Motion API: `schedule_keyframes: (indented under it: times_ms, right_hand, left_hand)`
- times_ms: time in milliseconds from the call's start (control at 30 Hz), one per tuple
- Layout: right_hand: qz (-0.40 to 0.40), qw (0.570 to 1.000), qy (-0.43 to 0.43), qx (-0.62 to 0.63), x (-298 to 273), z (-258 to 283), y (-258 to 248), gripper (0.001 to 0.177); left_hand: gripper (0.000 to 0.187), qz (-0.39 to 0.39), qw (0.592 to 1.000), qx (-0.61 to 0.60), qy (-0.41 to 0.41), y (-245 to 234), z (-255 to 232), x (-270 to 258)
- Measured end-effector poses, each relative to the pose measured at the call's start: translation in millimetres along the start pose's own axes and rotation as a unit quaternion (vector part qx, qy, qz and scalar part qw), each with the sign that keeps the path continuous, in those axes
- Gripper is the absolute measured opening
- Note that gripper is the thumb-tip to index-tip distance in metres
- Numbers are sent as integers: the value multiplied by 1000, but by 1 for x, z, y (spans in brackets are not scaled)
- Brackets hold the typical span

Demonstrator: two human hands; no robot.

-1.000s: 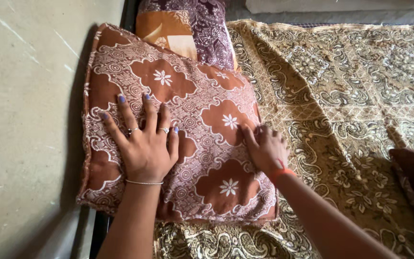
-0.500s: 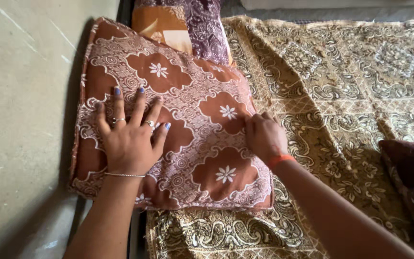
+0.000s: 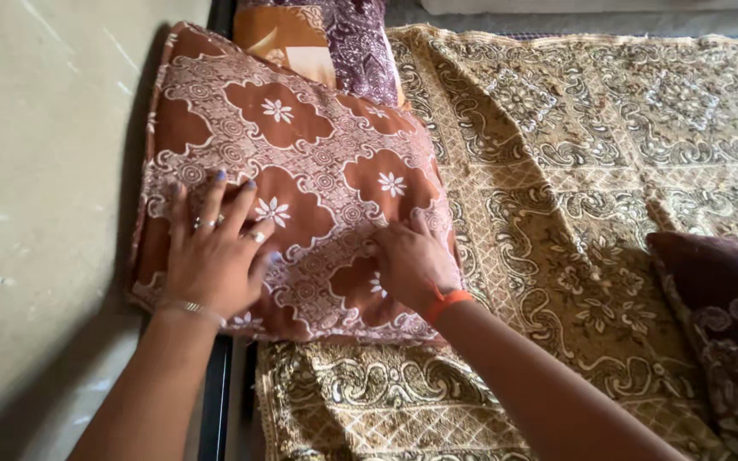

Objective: The person smooths and adjusts two patterned pillows on a bed, pressing and aligning them by hand. The person then smooths the bedsheet and places the pillows at the head of the bed.

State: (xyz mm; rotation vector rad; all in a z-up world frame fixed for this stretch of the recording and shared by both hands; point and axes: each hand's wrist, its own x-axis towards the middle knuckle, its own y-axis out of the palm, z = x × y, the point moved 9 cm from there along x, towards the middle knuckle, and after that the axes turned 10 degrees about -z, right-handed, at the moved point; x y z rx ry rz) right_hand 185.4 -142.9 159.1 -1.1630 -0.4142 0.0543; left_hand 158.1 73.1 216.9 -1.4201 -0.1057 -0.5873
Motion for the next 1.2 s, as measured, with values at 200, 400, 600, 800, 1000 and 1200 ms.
schedule_keyframes:
  times_ms: [200, 400, 600, 800, 1000, 1200]
  right_hand:
    - [-9, 1000, 15, -1, -9, 0, -7, 18]
    - [58, 998, 29, 1, -46, -2, -15, 27]
    - [108, 993, -21, -30, -89, 3, -19, 81]
    - [133, 989, -38, -46, -159, -13, -19, 90]
    - [186, 982, 6, -30, -235, -50, 3, 84]
    - [106, 994, 5, -6, -299, -75, -17, 70]
  left_hand:
    - [59, 18, 999, 9, -26, -12, -11, 12]
    - [50, 12, 998, 15, -65, -26, -11, -9]
    - [54, 108, 991, 23, -79, -13, -67, -24]
    - [71, 151, 978, -23, -145, 7, -139, -110]
    - [73, 273, 915, -80, -286, 47, -213, -224]
    - [75, 241, 931, 11, -274, 33, -228, -282]
